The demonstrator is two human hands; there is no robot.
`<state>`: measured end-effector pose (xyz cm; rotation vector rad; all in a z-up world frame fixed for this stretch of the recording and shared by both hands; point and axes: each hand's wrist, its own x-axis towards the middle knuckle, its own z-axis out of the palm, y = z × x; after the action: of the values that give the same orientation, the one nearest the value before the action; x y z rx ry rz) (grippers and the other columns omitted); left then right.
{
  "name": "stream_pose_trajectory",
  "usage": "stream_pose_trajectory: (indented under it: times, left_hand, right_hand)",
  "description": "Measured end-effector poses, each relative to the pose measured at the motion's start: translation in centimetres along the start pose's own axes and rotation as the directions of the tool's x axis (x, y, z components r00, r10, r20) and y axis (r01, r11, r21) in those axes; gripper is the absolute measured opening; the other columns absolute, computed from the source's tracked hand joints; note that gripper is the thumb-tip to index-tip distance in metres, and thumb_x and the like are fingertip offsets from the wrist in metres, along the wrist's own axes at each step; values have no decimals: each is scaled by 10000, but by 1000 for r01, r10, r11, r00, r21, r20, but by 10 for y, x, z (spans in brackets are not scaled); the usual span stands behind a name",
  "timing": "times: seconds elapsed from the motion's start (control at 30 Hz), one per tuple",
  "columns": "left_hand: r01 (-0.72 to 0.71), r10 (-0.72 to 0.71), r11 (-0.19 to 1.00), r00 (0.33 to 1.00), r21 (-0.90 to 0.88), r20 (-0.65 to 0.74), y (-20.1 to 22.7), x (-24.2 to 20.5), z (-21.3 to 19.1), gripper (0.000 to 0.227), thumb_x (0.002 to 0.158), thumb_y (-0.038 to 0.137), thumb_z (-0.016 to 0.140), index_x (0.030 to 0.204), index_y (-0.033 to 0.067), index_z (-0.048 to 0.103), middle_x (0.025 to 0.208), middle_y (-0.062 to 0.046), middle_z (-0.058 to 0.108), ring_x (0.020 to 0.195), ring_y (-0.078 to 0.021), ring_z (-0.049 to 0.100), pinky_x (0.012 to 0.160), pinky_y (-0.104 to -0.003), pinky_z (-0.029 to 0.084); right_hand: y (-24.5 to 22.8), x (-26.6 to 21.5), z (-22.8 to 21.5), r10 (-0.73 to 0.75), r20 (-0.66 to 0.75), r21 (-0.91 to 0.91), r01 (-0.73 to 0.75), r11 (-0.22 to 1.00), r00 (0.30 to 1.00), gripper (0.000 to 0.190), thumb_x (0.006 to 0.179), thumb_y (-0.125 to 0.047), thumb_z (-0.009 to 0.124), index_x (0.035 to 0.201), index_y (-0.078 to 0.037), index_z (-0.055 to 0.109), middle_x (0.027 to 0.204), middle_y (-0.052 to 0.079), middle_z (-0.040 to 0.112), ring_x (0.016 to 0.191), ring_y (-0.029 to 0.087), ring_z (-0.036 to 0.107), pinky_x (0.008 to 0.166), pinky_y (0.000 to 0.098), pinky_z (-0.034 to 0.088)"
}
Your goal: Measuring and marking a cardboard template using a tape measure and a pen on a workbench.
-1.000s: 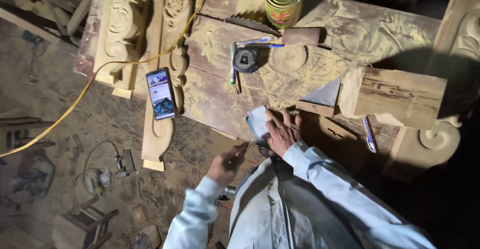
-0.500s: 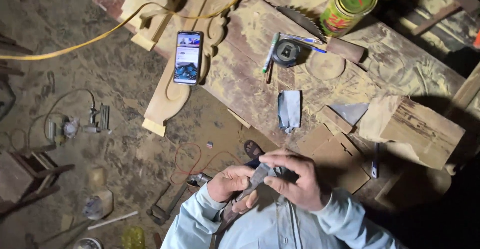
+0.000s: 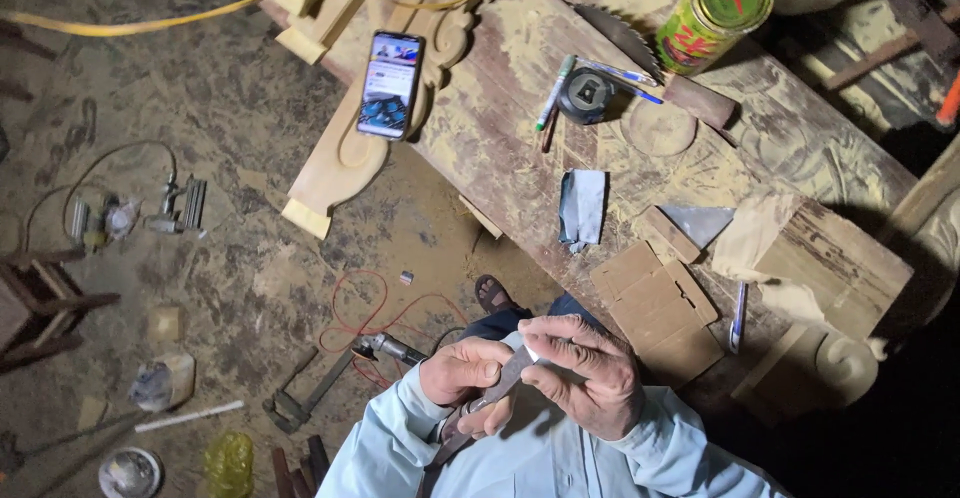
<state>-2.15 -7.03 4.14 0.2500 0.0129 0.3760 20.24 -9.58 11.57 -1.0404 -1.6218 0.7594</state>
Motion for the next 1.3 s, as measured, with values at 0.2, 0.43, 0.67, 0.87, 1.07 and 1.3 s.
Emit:
stream_pose_trajectory:
  times: [0.2, 0.43, 0.67, 0.87, 1.07, 1.3]
  left_hand:
    - [-17, 17, 999, 1000, 33, -3, -30, -4, 39, 265, 1093, 114, 478, 1173, -134, 528, 791, -313, 639, 420, -227, 501, 419, -369, 402]
    - [11, -12, 1000, 987, -7, -160, -108, 11, 79, 351, 1043, 166, 540, 940, -169, 528, 694, -302, 598, 367, -222, 460, 307, -323, 323]
    - [-105, 96, 993, 983, -51, -156, -201, 20, 78, 370, 1082, 102, 487, 1321, -170, 563, 773, -288, 657, 396, -199, 491, 396, -314, 400]
    - [-199, 225, 974, 794, 107, -565, -236, 6, 83, 419, 1029, 160, 531, 1306, -153, 503, 603, -279, 563, 329, -217, 416, 311, -362, 370]
    - [-267, 231, 961, 617, 76, -752, -264, 0, 57, 444, 1028, 158, 490, 1384, -108, 490, 679, -274, 603, 320, -166, 387, 305, -320, 351]
    - [-303, 275, 945, 514, 128, -813, -279, -8, 41, 381, 1036, 138, 479, 1353, -72, 508, 728, -266, 613, 347, -192, 429, 339, -345, 392]
  right_hand:
    - [-3, -16, -16, -110, 120, 246, 78, 966, 987, 279, 986, -198, 719, 1253, -128, 678, 1200, 193, 716, 1009, 307, 746, 902, 403, 611]
    - [-26, -34, -73, -251, 203, 415, 149, 897, 947, 163, 1001, -257, 691, 1111, -137, 689, 1067, 114, 744, 828, 241, 731, 781, 386, 573]
    - [-7, -102, -121, -252, 305, 597, 22, 802, 918, 192, 1034, -231, 676, 1163, -88, 675, 1132, 154, 727, 899, 290, 723, 799, 430, 582]
    - [152, -170, -143, 242, 2, -311, -229, 922, 970, 385, 920, -326, 712, 1126, -3, 682, 1154, 203, 662, 1157, 369, 597, 1010, 476, 486]
    - [209, -168, -168, 632, -63, -790, -426, 441, 772, 616, 747, -361, 815, 1273, -203, 535, 1350, 154, 639, 1230, 414, 513, 870, 576, 445]
    - [211, -163, -167, 752, -70, -537, -660, 525, 655, 404, 822, -162, 657, 1207, -259, 583, 1057, 84, 673, 1036, 340, 538, 845, 512, 431]
